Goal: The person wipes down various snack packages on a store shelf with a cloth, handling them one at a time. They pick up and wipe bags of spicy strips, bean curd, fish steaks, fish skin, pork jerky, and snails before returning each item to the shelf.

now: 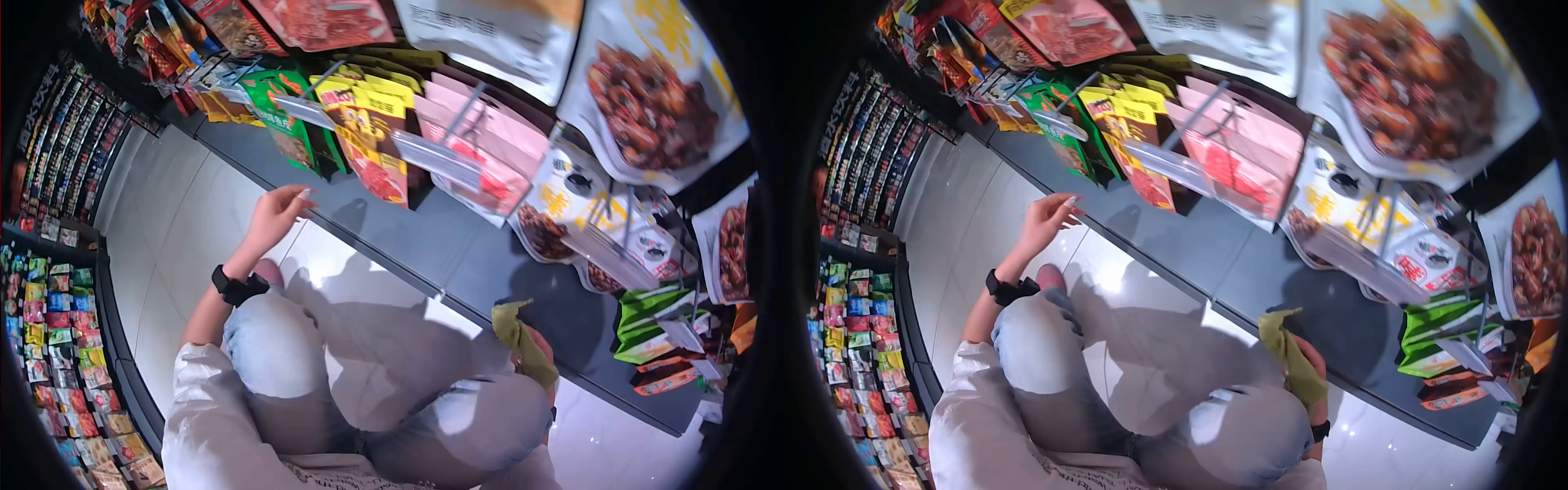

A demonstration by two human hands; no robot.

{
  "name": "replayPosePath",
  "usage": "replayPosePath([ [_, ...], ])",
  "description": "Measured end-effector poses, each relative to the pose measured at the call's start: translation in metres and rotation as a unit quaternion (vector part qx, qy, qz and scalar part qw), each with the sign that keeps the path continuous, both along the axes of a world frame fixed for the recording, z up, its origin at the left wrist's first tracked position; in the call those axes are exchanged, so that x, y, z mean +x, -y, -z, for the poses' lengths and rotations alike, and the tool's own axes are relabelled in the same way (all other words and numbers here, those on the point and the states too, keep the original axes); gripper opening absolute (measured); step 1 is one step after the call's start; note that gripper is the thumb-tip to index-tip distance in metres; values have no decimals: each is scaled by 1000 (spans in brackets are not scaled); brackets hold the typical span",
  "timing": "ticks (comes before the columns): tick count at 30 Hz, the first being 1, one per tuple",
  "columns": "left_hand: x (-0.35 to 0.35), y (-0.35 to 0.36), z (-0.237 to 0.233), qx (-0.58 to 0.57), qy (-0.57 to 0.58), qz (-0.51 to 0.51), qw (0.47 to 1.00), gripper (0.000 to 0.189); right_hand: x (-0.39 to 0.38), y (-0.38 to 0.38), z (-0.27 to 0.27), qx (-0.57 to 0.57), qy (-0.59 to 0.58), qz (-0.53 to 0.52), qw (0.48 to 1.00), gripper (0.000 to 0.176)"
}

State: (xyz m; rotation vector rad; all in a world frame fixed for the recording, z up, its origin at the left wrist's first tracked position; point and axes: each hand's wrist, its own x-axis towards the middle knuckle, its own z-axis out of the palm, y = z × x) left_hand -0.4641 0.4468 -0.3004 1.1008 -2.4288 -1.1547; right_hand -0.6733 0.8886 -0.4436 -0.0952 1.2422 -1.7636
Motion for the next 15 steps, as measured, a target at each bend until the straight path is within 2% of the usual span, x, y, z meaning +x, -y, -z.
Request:
replayPosePath([
  [5, 76, 100, 35, 84, -22, -72, 994, 29, 20, 34, -4, 96, -79, 9, 992, 29],
  [13, 132, 274, 75, 115, -41, 5, 992, 31, 70, 70, -44, 240, -127, 67, 960, 28],
  [15, 123, 318, 91, 56, -173, 0, 983, 33, 87, 79, -54, 252, -124, 79, 956, 28],
])
